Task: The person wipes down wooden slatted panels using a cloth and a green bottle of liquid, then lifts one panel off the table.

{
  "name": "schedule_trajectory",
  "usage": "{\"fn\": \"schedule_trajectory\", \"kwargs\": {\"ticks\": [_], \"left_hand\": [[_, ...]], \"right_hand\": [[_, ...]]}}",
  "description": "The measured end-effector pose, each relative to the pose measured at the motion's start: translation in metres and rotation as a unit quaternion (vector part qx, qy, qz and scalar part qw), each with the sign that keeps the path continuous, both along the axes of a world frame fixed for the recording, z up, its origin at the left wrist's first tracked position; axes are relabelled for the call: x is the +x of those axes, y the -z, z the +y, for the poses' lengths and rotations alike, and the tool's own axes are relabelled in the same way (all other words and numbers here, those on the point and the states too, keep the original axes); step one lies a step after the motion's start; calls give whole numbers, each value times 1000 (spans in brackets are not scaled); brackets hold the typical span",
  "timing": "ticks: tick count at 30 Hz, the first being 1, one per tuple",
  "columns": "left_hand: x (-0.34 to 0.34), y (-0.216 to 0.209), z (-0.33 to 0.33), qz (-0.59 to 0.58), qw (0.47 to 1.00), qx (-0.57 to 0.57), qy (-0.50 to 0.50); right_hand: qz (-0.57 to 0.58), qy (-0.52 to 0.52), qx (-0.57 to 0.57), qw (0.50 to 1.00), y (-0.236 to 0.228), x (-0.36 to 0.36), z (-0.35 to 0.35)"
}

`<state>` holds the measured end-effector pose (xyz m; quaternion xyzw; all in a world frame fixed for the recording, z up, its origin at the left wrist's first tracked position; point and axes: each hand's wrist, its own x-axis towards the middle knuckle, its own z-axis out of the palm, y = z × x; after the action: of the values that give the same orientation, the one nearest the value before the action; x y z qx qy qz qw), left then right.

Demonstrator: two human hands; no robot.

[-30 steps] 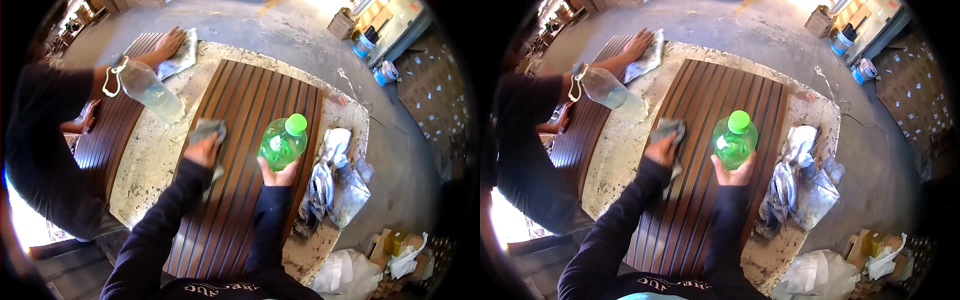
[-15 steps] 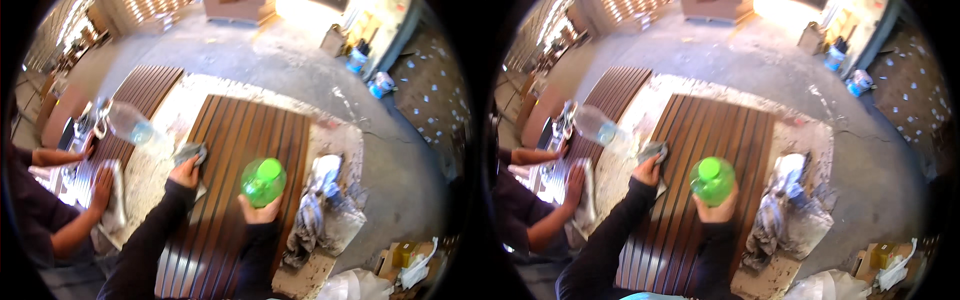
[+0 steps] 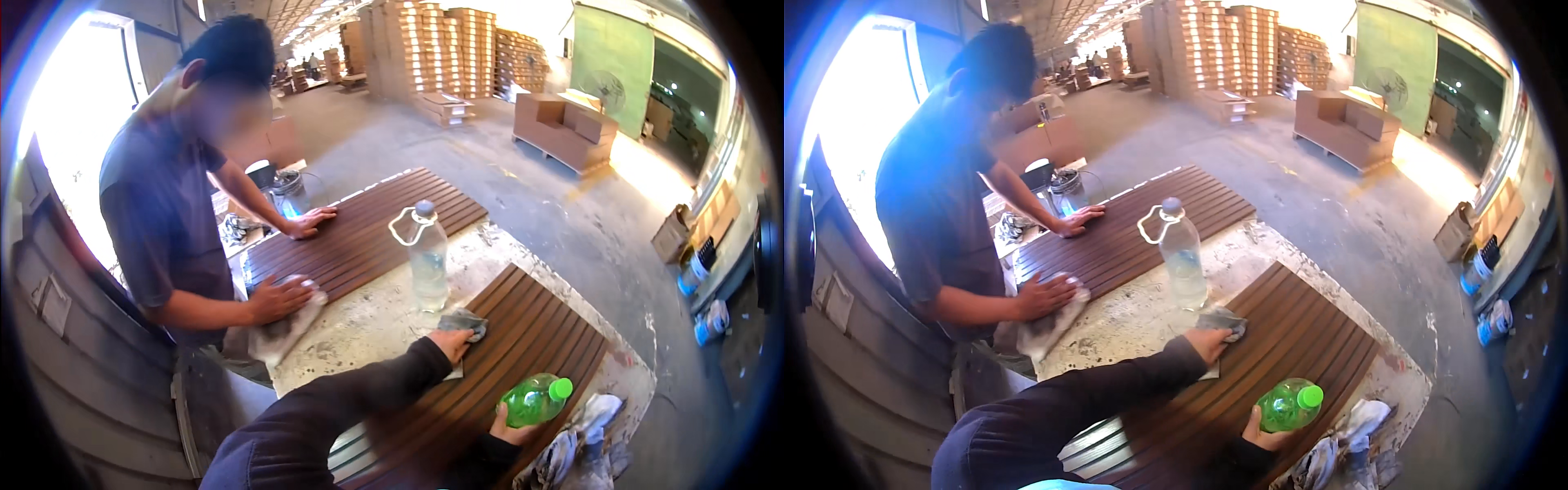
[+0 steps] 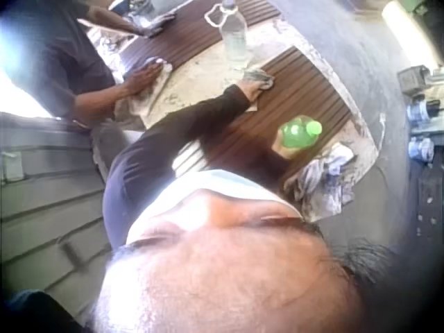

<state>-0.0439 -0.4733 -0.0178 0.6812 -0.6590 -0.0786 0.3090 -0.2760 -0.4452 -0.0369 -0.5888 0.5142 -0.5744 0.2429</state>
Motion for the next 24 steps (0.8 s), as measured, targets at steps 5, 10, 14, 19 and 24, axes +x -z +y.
{"fn": "schedule_trajectory", "kwargs": {"ticks": [5,10,14,19,24], "left_hand": [[-1,-5,19,-16,1000,-2,-3],[-8,1,28,-14,999,32,6],[-5,-8,32,-14,999,40,-5],[-15,20,-15,18,999,-16,42],[26,48,1,-10,1000,-11,-26]], "right_hand": [[66,43,20,997,11,-5,15],[26,44,31,998,4,-7,28],[67,61,58,994,5,-2,26],[-136,-12,-25,990,9,-12,-34],[-100,5,69,993,3,16,-15]]}}
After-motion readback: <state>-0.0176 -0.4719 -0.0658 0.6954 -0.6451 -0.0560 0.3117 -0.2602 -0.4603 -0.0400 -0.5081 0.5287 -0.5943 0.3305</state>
